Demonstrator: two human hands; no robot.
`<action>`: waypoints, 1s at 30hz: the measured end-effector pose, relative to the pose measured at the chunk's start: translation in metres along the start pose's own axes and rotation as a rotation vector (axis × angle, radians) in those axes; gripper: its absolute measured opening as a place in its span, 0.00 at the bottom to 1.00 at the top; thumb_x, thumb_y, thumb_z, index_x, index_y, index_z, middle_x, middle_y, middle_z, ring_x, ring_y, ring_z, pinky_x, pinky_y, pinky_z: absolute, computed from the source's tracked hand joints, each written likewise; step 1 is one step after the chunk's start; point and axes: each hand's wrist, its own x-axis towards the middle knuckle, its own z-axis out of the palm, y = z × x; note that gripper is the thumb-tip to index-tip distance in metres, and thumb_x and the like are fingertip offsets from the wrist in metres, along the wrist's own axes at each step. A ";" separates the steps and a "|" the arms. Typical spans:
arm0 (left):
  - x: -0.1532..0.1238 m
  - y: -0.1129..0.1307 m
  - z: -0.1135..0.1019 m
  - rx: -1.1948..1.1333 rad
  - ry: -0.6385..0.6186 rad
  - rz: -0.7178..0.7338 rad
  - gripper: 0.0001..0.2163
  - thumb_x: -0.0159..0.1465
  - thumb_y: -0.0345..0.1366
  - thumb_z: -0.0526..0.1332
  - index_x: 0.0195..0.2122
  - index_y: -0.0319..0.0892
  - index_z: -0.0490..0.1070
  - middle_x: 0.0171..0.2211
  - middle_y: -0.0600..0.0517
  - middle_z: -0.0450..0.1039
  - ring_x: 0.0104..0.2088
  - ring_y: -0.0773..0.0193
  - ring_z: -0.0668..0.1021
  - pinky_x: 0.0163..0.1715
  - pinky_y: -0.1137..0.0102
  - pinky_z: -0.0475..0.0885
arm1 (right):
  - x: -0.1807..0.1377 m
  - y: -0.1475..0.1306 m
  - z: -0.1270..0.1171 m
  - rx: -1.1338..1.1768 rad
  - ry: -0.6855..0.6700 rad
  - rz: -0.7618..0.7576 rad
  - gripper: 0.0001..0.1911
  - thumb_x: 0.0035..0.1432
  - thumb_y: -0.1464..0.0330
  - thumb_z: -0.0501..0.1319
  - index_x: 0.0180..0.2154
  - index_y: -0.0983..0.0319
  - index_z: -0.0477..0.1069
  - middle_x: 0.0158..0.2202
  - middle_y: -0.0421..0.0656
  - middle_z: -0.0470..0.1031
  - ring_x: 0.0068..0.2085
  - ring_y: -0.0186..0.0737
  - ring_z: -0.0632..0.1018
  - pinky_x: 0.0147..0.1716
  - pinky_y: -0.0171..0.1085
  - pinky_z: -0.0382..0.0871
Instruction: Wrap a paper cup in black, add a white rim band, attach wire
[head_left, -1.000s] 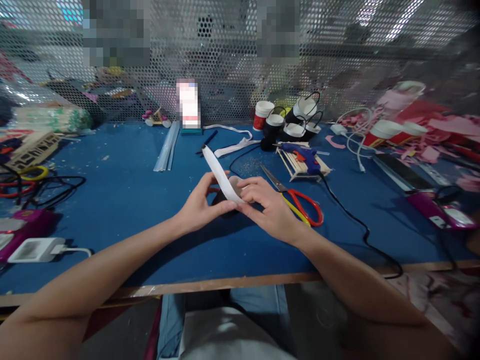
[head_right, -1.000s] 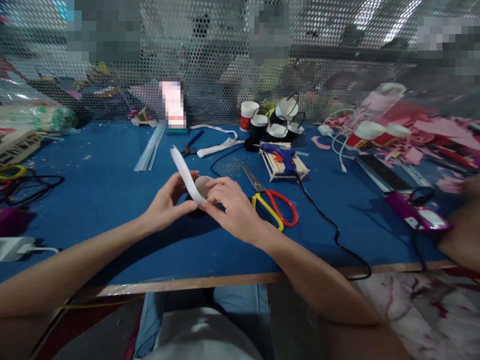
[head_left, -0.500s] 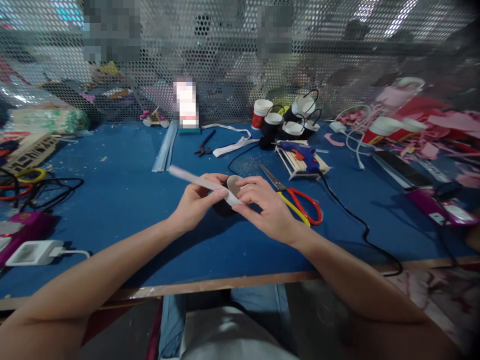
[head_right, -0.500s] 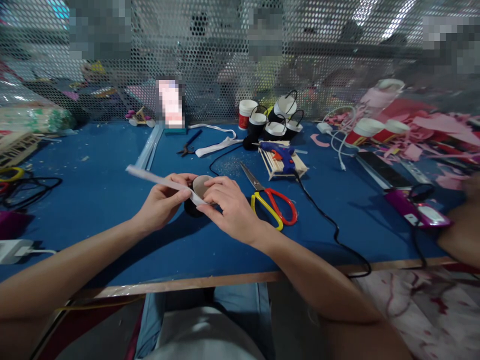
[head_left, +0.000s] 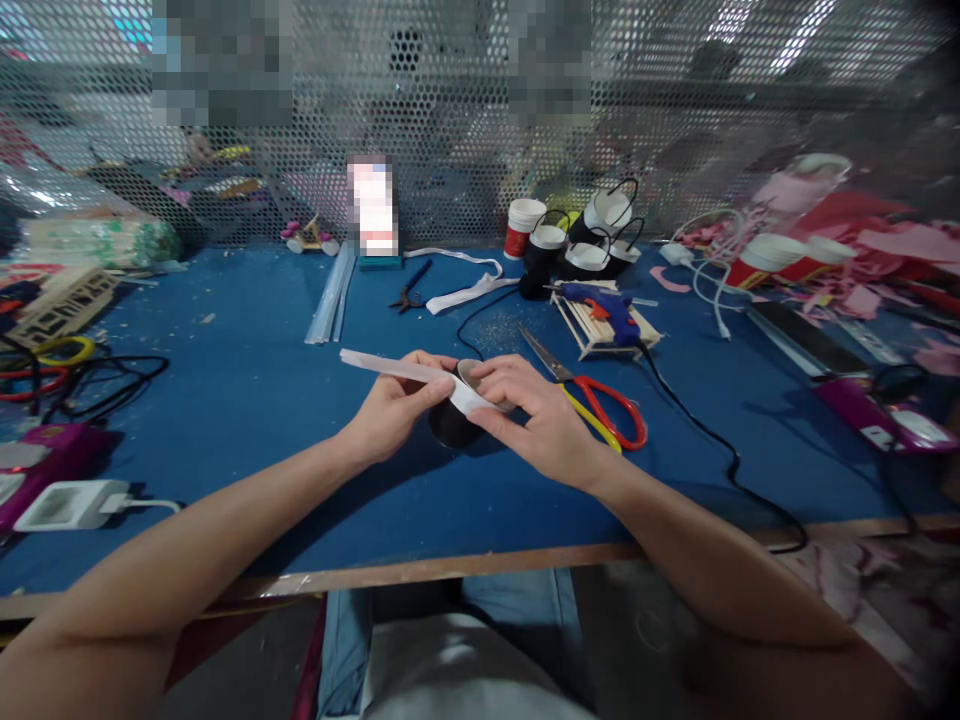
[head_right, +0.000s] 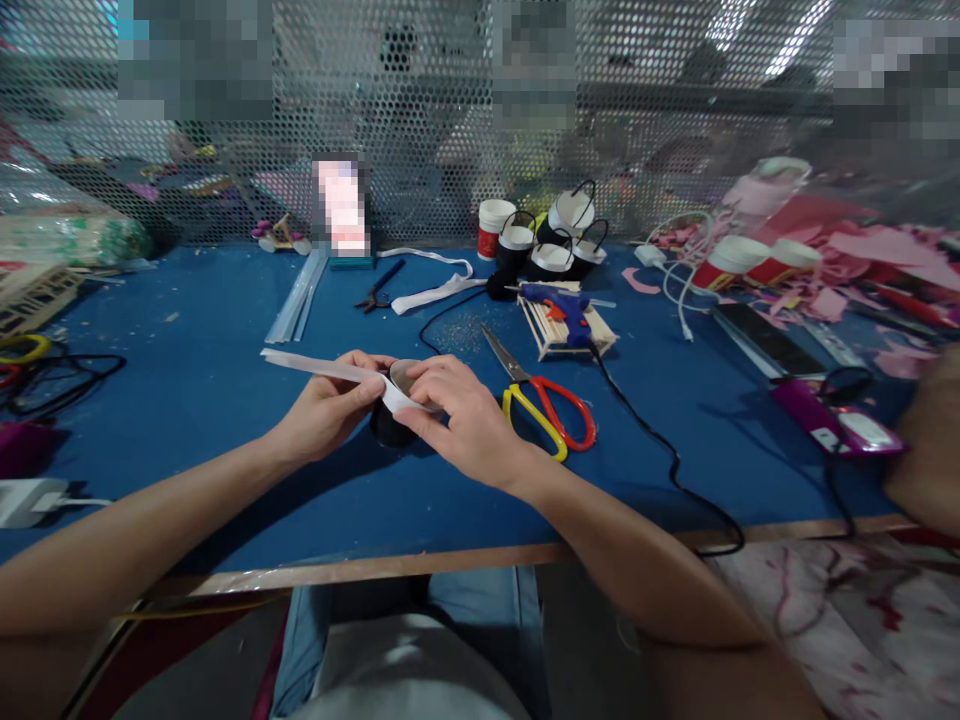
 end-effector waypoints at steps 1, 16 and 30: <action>0.000 0.001 0.000 -0.010 -0.006 -0.013 0.09 0.53 0.35 0.66 0.27 0.38 0.67 0.37 0.50 0.69 0.42 0.63 0.72 0.41 0.68 0.65 | 0.000 0.000 0.000 0.004 -0.003 -0.002 0.05 0.56 0.70 0.59 0.28 0.61 0.64 0.33 0.44 0.71 0.45 0.40 0.71 0.45 0.44 0.68; 0.000 -0.006 -0.007 -0.119 -0.303 -0.362 0.18 0.54 0.48 0.63 0.37 0.37 0.73 0.31 0.51 0.74 0.34 0.65 0.74 0.38 0.71 0.66 | 0.000 -0.006 -0.004 0.143 -0.072 -0.026 0.07 0.56 0.71 0.59 0.27 0.60 0.64 0.29 0.43 0.73 0.47 0.40 0.71 0.47 0.44 0.67; -0.004 -0.011 0.000 -0.065 -0.141 -0.272 0.19 0.55 0.50 0.60 0.32 0.36 0.71 0.27 0.53 0.69 0.29 0.68 0.68 0.31 0.73 0.62 | 0.000 -0.007 -0.001 0.108 -0.072 0.084 0.08 0.59 0.69 0.55 0.27 0.60 0.63 0.34 0.44 0.71 0.47 0.38 0.70 0.47 0.42 0.66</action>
